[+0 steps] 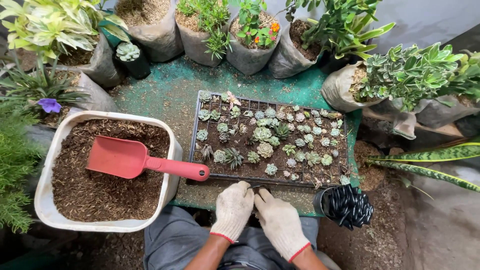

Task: Potting small succulent plants into a tray using soil and a scoop.

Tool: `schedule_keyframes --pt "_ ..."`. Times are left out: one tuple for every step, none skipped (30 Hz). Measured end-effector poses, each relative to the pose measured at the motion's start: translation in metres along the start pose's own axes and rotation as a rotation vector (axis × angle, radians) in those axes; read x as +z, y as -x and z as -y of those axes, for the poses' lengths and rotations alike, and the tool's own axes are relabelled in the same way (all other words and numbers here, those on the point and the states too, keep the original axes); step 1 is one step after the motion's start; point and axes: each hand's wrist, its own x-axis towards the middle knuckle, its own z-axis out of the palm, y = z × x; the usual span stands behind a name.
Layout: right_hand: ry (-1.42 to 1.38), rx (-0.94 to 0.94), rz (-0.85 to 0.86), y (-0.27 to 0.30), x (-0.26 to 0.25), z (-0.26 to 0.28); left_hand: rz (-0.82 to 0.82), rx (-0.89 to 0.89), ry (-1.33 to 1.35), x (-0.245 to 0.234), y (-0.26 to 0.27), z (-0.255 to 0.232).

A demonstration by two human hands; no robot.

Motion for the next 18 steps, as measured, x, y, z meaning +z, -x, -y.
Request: schedule_keyframes --pt "0.002 -0.001 0.0 0.0 0.005 -0.004 -0.001 -0.001 0.002 0.0 0.0 0.001" --pt "0.04 -0.035 -0.078 0.0 0.009 -0.007 -0.013 -0.024 0.003 0.001 0.0 0.001" --pt "0.076 -0.067 -0.156 0.0 0.015 -0.011 -0.024 -0.049 0.004 0.002 0.001 0.002" --pt "0.076 -0.068 -0.155 -0.001 0.01 -0.014 -0.023 -0.05 0.005 0.005 0.002 0.003" --pt "0.06 -0.113 -0.181 -0.003 0.006 -0.016 -0.054 -0.029 -0.019 0.006 0.002 0.004" --pt "0.044 -0.157 -0.207 -0.005 0.001 -0.019 -0.085 -0.007 -0.043 0.008 0.002 0.006" --pt "0.043 -0.156 -0.209 -0.006 0.003 -0.022 -0.086 -0.006 -0.045 0.003 0.002 0.005" --pt "0.025 -0.176 -0.197 -0.007 0.005 -0.025 -0.042 -0.062 -0.062 -0.002 0.002 0.004" --pt "0.009 -0.197 -0.185 -0.008 0.007 -0.028 0.001 -0.117 -0.077 -0.006 0.002 0.002" --pt "0.01 -0.196 -0.187 -0.007 0.005 -0.029 0.0 -0.115 -0.078 -0.006 0.002 0.0" --pt "-0.019 -0.229 -0.178 -0.008 0.004 -0.03 -0.03 -0.077 -0.111 -0.005 0.001 -0.001" --pt "-0.049 -0.263 -0.169 -0.008 0.003 -0.031 -0.06 -0.039 -0.143 -0.005 0.001 -0.002" --pt "-0.048 -0.267 -0.169 -0.007 0.008 -0.034 -0.063 -0.041 -0.142 0.001 -0.003 0.0" --pt "-0.063 -0.278 -0.178 -0.007 0.014 -0.037 -0.089 -0.002 -0.166 0.007 -0.006 0.003" --pt "-0.077 -0.289 -0.191 -0.008 0.019 -0.04 -0.117 0.038 -0.192 0.012 -0.011 0.005" --pt "-0.076 -0.293 -0.193 -0.008 0.013 -0.04 -0.121 0.037 -0.192 0.008 -0.007 0.002" --pt "-0.076 -0.294 -0.216 -0.009 0.008 -0.039 -0.101 0.011 -0.16 0.003 -0.002 -0.002" --pt "-0.076 -0.295 -0.239 -0.009 0.002 -0.039 -0.082 -0.014 -0.128 -0.002 0.001 -0.005"
